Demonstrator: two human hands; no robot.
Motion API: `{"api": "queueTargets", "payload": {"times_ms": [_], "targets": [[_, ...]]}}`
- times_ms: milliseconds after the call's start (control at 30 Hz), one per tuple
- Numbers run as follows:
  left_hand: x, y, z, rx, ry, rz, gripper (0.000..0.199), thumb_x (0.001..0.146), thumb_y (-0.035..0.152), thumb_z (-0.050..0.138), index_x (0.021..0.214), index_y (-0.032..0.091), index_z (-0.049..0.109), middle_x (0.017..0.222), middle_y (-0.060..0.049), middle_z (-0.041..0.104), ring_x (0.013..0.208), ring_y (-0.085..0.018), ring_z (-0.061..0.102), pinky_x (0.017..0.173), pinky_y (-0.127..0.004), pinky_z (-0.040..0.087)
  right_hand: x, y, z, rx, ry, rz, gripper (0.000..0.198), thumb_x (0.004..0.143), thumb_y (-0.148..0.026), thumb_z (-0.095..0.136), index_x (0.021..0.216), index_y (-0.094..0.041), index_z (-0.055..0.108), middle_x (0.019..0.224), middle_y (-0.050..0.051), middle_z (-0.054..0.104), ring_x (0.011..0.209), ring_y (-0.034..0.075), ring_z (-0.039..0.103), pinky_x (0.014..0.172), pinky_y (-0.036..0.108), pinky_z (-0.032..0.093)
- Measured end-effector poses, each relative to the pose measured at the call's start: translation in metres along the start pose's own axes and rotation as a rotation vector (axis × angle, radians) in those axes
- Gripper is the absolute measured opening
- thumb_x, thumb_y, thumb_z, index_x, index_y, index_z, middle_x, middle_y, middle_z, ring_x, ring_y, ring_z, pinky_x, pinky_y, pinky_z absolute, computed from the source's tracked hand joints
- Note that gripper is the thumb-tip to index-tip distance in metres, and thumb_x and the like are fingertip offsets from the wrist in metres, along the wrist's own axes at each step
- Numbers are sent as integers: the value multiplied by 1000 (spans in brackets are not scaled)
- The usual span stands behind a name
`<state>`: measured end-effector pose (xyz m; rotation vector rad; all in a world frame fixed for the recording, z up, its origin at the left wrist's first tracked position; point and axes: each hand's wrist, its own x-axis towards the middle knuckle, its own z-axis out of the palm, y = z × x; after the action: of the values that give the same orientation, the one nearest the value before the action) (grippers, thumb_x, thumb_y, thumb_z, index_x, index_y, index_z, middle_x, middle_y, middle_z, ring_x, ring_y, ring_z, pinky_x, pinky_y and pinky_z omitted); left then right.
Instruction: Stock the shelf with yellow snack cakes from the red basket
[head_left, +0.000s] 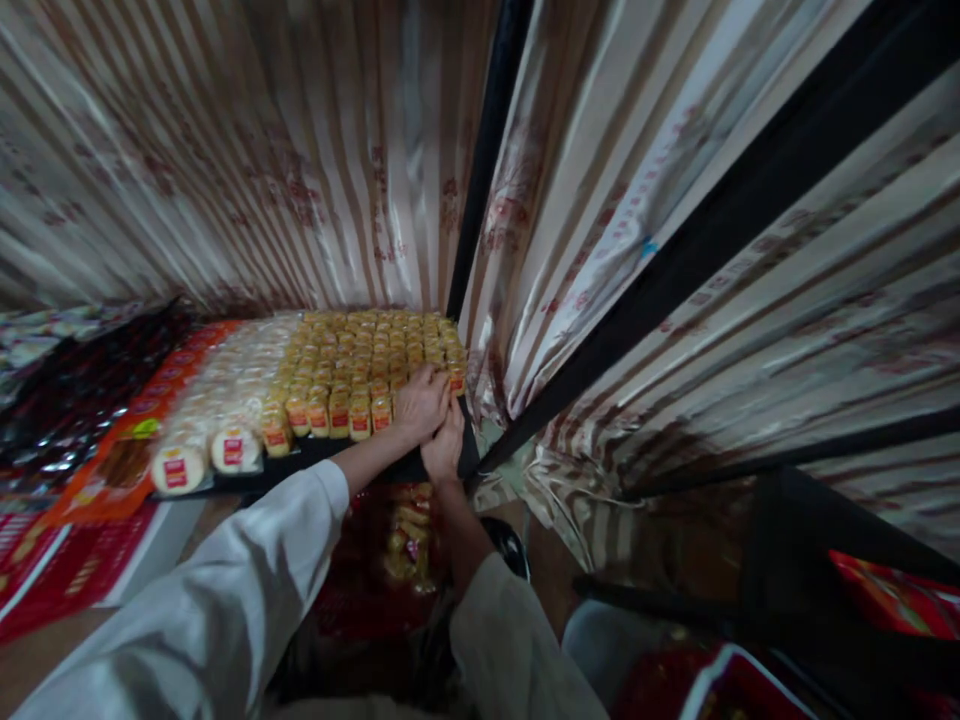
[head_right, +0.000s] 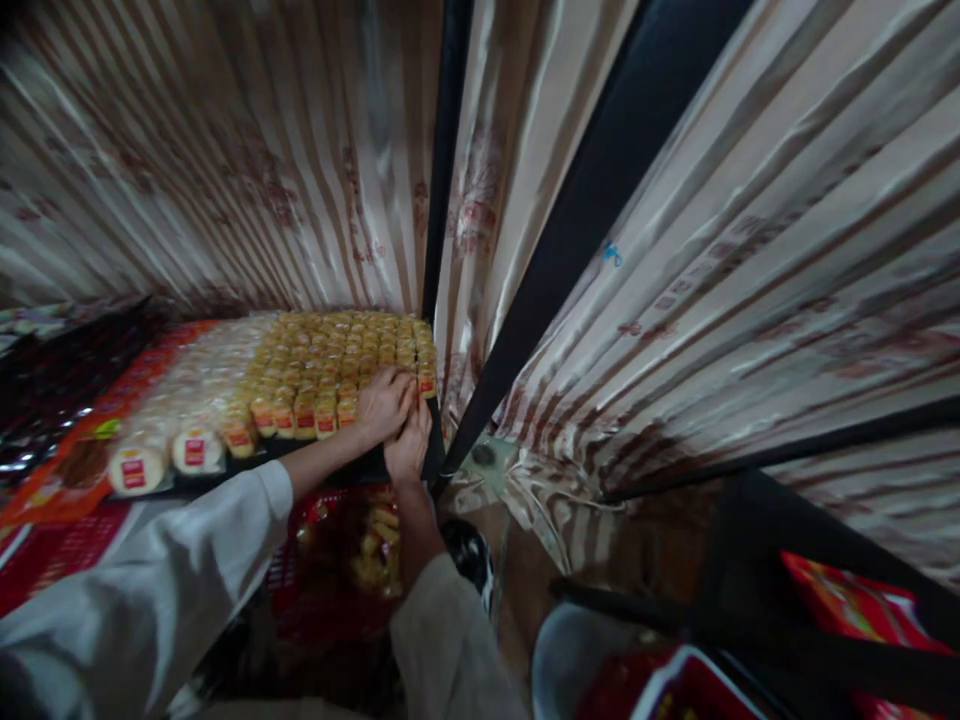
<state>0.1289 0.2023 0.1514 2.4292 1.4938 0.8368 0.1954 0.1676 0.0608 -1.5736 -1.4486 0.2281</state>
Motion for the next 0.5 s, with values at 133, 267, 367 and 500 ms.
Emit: {"api": "queueTargets", "payload": {"times_ms": [133, 267, 367, 500], "targets": [[-73, -18, -12, -169, -18, -37, 27, 86, 12, 37, 102, 18, 58, 100, -7, 57, 99, -16, 53, 89, -28, 43, -2, -1, 1, 14, 16, 0, 43, 84, -20, 35, 122, -8, 50, 132, 17, 46, 124, 22, 38, 104, 42, 34], [-147, -39, -17, -230, -82, -135, 30, 83, 9, 37, 101, 19, 58, 100, -6, 57, 96, -14, 55, 87, -26, 44, -4, -13, -2, 5, 31, -105, 41, 85, -17, 32, 121, -12, 51, 124, 14, 53, 119, 20, 43, 102, 41, 36], [-187, -55, -14, -232, -208, -259, 27, 84, 10, 38, 96, 20, 61, 99, -5, 58, 93, -14, 56, 86, -25, 45, -18, -28, -6, -6, 10, -213, 40, 86, -19, 34, 123, -13, 49, 123, 14, 53, 119, 20, 43, 101, 41, 36], [-223, -75, -2, -213, -360, -584, 22, 83, 13, 45, 94, 19, 63, 105, -7, 59, 94, -16, 59, 87, -27, 44, -65, -45, -6, 17, -57, -251, 39, 87, -22, 37, 123, -13, 48, 121, 15, 53, 118, 22, 44, 100, 44, 37]]}}
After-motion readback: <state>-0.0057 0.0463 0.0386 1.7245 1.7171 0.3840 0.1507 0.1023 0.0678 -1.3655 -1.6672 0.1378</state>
